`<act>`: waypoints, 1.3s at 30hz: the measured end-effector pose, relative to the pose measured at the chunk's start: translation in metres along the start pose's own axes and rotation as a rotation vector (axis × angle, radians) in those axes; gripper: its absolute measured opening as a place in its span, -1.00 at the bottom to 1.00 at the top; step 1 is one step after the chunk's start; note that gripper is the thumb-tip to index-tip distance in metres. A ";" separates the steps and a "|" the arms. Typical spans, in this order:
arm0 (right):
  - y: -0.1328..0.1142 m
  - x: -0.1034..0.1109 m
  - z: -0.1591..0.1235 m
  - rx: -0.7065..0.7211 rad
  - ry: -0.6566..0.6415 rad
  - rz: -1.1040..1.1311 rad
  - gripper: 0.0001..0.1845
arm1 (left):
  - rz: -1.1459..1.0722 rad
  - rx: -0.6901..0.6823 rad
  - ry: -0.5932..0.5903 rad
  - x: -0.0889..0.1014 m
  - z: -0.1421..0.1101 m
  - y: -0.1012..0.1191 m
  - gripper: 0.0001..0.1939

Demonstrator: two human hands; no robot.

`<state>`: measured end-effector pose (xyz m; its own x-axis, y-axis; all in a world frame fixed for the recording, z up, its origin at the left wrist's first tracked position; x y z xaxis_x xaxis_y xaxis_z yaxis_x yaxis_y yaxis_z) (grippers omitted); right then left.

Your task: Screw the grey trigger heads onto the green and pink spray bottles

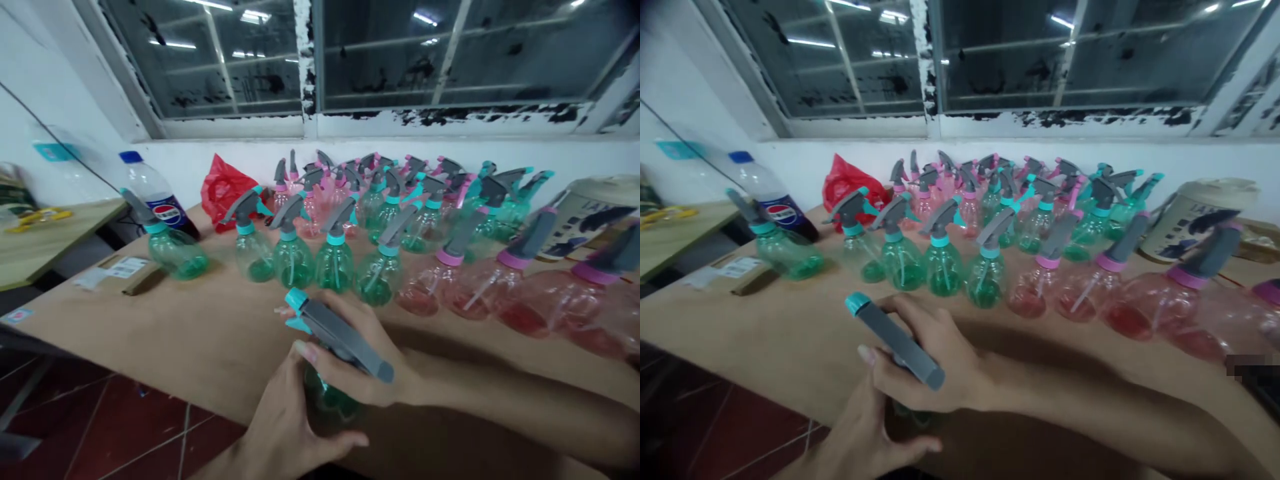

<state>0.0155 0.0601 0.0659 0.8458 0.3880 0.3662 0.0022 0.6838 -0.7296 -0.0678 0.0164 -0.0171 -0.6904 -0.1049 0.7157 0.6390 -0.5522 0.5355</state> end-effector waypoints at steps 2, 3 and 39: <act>-0.001 -0.013 0.013 0.012 -0.009 0.019 -0.64 | 0.044 0.025 0.031 0.014 -0.005 -0.009 -0.21; -0.001 -0.019 0.019 0.017 -0.008 0.023 -0.65 | 0.073 0.033 0.042 0.021 -0.007 -0.012 -0.20; 0.034 -0.055 0.200 0.139 -0.447 -1.122 -0.53 | 0.519 0.349 0.250 0.183 0.052 -0.201 -0.66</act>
<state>-0.1381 0.1854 0.1367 0.1526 -0.3021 0.9410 0.5342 0.8263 0.1786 -0.3051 0.1510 0.0299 -0.2952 -0.4961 0.8165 0.9523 -0.0834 0.2935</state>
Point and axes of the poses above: each hand's wrist, its own z-axis towards the middle knuckle, its own x-axis out of the back of the hand, y = z × x, the point moved 9 cm from there along z, towards the middle knuckle, and after that the axes turned 2 degrees about -y, right-handed, at the moved point
